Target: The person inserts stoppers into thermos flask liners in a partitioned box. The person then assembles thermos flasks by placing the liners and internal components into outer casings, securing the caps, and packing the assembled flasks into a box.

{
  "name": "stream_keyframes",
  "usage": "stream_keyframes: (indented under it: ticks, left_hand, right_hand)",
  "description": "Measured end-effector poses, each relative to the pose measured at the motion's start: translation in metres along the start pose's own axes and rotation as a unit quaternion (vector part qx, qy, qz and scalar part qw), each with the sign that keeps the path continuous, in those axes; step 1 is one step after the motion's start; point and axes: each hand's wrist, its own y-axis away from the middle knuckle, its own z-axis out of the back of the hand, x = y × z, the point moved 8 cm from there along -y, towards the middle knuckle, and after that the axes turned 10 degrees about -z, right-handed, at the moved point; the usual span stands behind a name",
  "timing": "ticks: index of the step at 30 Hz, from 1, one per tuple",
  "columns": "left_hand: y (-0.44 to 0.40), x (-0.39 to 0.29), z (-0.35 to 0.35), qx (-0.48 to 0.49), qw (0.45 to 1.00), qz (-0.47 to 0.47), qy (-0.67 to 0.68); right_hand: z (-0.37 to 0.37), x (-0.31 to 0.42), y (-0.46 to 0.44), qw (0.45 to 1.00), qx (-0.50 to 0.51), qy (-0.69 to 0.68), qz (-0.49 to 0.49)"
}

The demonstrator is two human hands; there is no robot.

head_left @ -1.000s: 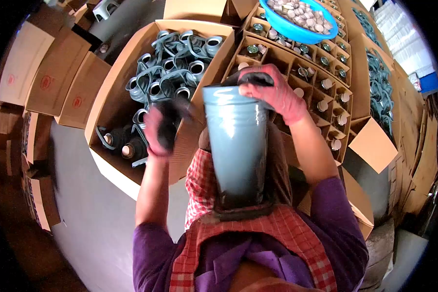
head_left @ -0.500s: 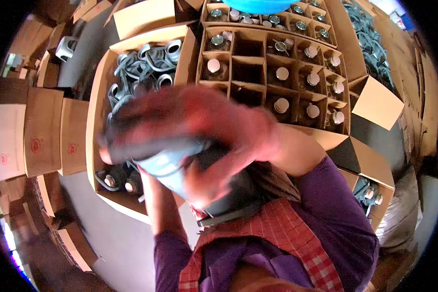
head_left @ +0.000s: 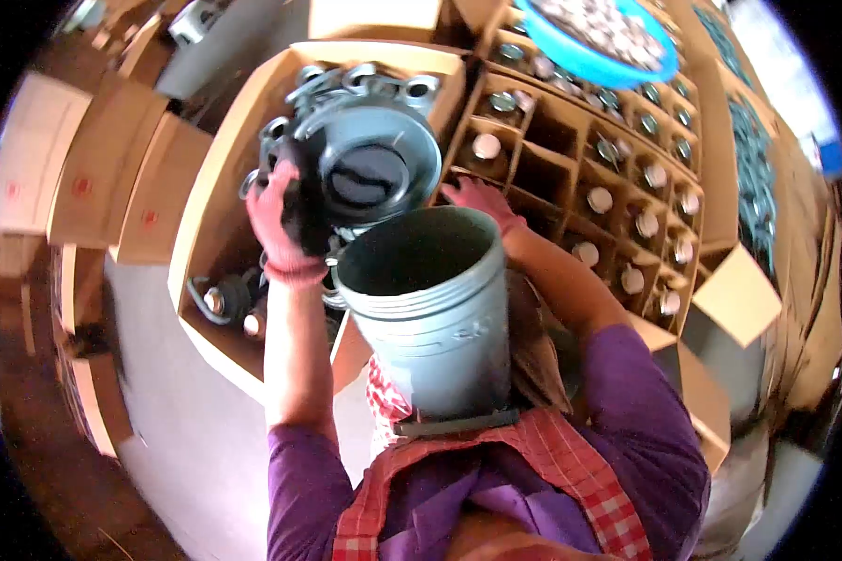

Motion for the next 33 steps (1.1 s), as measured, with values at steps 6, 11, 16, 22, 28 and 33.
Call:
stream_keyframes:
  ticks: [6, 11, 16, 22, 28, 33]
  left_hand:
    - [0.039, 0.087, -0.007, 0.060, 0.807, 0.199, 0.552]
    - [0.072, 0.085, -0.051, -0.028, 0.913, 0.206, 0.351]
    - [0.060, 0.048, -0.102, 0.009, 0.901, 0.151, 0.406]
    - [-0.029, 0.029, -0.091, -0.063, 0.906, 0.046, 0.417]
    - [-0.021, 0.016, -0.087, -0.104, 0.907, -0.028, 0.407]
    - [0.035, 0.007, -0.080, -0.062, 0.899, 0.030, 0.433]
  right_hand:
    - [0.025, -0.004, -0.001, 0.996, -0.032, 0.078, 0.005]
    - [0.243, 0.049, 0.026, 0.972, -0.216, -0.024, 0.091]
    - [0.347, 0.136, 0.084, 0.897, -0.321, 0.015, 0.304]
    - [0.349, 0.132, 0.093, 0.870, -0.080, -0.223, 0.432]
    - [0.330, 0.013, 0.013, 0.631, -0.094, -0.764, 0.098]
    - [0.282, 0.069, 0.052, 0.730, 0.104, -0.649, 0.185]
